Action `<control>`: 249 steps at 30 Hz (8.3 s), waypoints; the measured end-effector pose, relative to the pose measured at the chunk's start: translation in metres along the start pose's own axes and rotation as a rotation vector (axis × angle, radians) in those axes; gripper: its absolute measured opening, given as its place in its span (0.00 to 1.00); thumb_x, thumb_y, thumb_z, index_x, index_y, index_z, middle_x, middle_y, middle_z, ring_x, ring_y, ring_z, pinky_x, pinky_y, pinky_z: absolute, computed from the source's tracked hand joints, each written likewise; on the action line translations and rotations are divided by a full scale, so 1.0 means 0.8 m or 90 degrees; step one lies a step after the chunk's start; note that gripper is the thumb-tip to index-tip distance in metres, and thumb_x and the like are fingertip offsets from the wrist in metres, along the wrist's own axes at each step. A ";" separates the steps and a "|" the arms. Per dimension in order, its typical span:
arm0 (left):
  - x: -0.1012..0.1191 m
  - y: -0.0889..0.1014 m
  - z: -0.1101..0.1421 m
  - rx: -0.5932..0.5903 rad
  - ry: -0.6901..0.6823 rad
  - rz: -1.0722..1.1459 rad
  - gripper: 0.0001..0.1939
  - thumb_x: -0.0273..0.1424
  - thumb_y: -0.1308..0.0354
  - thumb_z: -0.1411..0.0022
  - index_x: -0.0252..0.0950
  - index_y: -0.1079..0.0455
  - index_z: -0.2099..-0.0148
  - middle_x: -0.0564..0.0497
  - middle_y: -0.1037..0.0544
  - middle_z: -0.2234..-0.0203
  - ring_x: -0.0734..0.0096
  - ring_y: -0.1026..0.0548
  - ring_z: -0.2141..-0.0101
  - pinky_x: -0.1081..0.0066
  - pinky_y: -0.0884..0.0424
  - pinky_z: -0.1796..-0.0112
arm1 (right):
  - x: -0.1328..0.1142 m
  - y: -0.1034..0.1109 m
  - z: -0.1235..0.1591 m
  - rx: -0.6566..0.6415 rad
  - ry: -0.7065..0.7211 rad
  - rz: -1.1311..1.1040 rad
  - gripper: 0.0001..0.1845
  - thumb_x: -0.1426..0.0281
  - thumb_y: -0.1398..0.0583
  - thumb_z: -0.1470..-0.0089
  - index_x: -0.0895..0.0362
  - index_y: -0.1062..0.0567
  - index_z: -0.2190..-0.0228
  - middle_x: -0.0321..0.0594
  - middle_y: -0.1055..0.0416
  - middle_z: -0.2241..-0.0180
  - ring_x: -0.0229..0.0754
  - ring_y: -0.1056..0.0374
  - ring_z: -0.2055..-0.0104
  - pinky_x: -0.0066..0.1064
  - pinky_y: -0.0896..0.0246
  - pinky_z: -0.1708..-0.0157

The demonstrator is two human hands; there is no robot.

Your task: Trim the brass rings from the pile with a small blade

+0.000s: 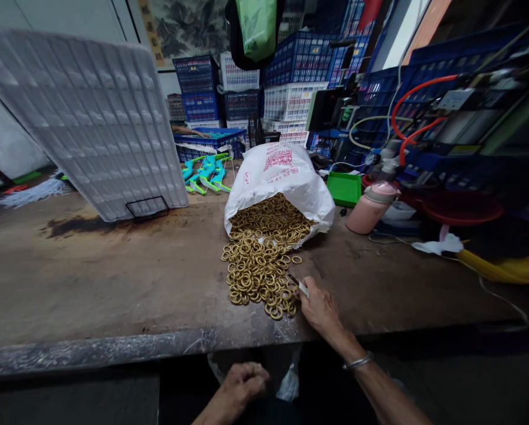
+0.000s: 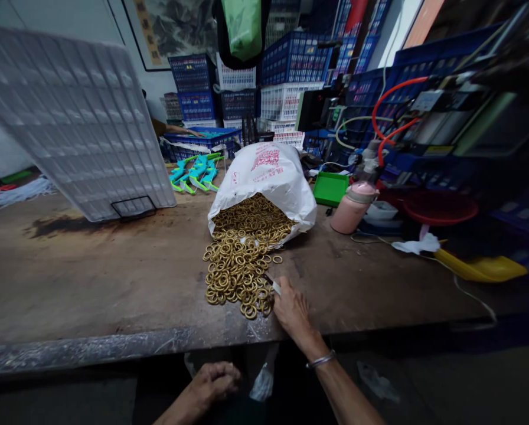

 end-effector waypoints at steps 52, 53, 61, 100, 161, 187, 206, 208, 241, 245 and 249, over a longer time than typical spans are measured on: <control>0.078 0.010 -0.007 0.067 -0.189 0.195 0.18 0.45 0.46 0.47 0.34 0.40 0.71 0.60 0.37 0.85 0.86 0.44 0.88 0.81 0.47 0.87 | -0.102 -0.027 0.055 -0.098 0.182 -0.386 0.13 0.64 0.52 0.49 0.56 0.37 0.79 0.32 0.41 0.82 0.34 0.45 0.79 0.25 0.51 0.77; 0.079 0.010 -0.006 0.070 -0.193 0.190 0.18 0.45 0.47 0.47 0.34 0.40 0.71 0.59 0.38 0.86 0.86 0.44 0.88 0.81 0.47 0.87 | -0.104 -0.027 0.058 -0.102 0.214 -0.358 0.11 0.66 0.52 0.49 0.56 0.37 0.79 0.32 0.40 0.81 0.34 0.44 0.78 0.25 0.51 0.76; 0.083 0.012 -0.003 0.103 -0.224 0.139 0.18 0.46 0.45 0.49 0.35 0.42 0.73 0.60 0.37 0.86 0.86 0.43 0.88 0.82 0.46 0.87 | -0.118 -0.021 0.074 -0.162 0.297 -0.229 0.12 0.80 0.54 0.62 0.55 0.37 0.75 0.33 0.36 0.79 0.34 0.40 0.77 0.24 0.52 0.75; 0.069 0.009 -0.034 0.172 -0.127 0.198 0.23 0.51 0.42 0.59 0.37 0.44 0.76 0.61 0.40 0.89 0.84 0.46 0.90 0.80 0.54 0.89 | -0.040 -0.015 -0.011 -0.022 0.058 -0.404 0.11 0.59 0.48 0.59 0.54 0.34 0.78 0.33 0.37 0.81 0.37 0.40 0.78 0.26 0.45 0.77; 0.084 0.016 -0.003 0.064 -0.204 0.169 0.16 0.43 0.46 0.47 0.35 0.43 0.72 0.61 0.39 0.84 0.88 0.50 0.87 0.80 0.54 0.84 | -0.128 -0.014 0.073 -0.120 0.280 -0.112 0.15 0.82 0.52 0.62 0.56 0.34 0.71 0.36 0.31 0.76 0.37 0.37 0.74 0.25 0.54 0.75; 0.101 0.008 0.014 0.017 -0.109 0.371 0.13 0.34 0.42 0.50 0.35 0.37 0.62 0.52 0.29 0.78 0.77 0.34 0.83 0.81 0.47 0.87 | -0.018 -0.004 -0.048 -0.018 0.036 0.056 0.08 0.66 0.50 0.48 0.53 0.34 0.66 0.38 0.28 0.71 0.39 0.33 0.70 0.26 0.56 0.76; 0.101 0.010 -0.010 0.100 -0.187 0.220 0.14 0.40 0.41 0.51 0.36 0.38 0.69 0.61 0.40 0.86 0.84 0.44 0.87 0.82 0.50 0.87 | -0.067 0.009 -0.006 -0.032 0.102 -0.387 0.08 0.65 0.50 0.54 0.56 0.35 0.73 0.32 0.38 0.79 0.34 0.42 0.77 0.24 0.48 0.76; 0.106 0.011 -0.012 0.136 -0.222 0.163 0.14 0.39 0.42 0.51 0.36 0.36 0.65 0.63 0.43 0.88 0.84 0.48 0.88 0.82 0.51 0.87 | -0.086 0.003 0.005 -0.080 0.100 -0.445 0.07 0.65 0.49 0.55 0.56 0.35 0.75 0.31 0.39 0.80 0.34 0.43 0.77 0.24 0.47 0.76; 0.096 0.015 -0.010 0.079 -0.200 0.147 0.16 0.43 0.46 0.48 0.34 0.39 0.72 0.61 0.40 0.86 0.87 0.51 0.88 0.79 0.57 0.86 | -0.128 -0.036 0.039 -0.204 0.109 -0.574 0.14 0.60 0.49 0.52 0.56 0.37 0.80 0.31 0.42 0.82 0.33 0.47 0.79 0.24 0.50 0.80; 0.092 0.014 -0.009 0.032 -0.199 0.142 0.18 0.45 0.47 0.47 0.34 0.40 0.74 0.62 0.45 0.88 0.86 0.53 0.88 0.79 0.59 0.86 | -0.127 -0.033 0.041 -0.211 0.101 -0.585 0.14 0.60 0.49 0.52 0.56 0.38 0.82 0.31 0.43 0.83 0.33 0.49 0.80 0.24 0.52 0.81; 0.086 0.014 -0.011 0.034 -0.192 0.164 0.18 0.46 0.47 0.48 0.35 0.40 0.72 0.61 0.42 0.85 0.87 0.52 0.88 0.79 0.59 0.86 | -0.124 -0.040 0.041 -0.214 0.085 -0.606 0.15 0.59 0.50 0.52 0.56 0.38 0.82 0.30 0.43 0.83 0.33 0.48 0.80 0.24 0.51 0.80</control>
Point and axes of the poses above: each hand's wrist, its own z-axis away from the middle knuckle, its own y-axis out of the back of the hand, x = y × z, the point moved 4 cm from there along -z, towards the middle knuckle
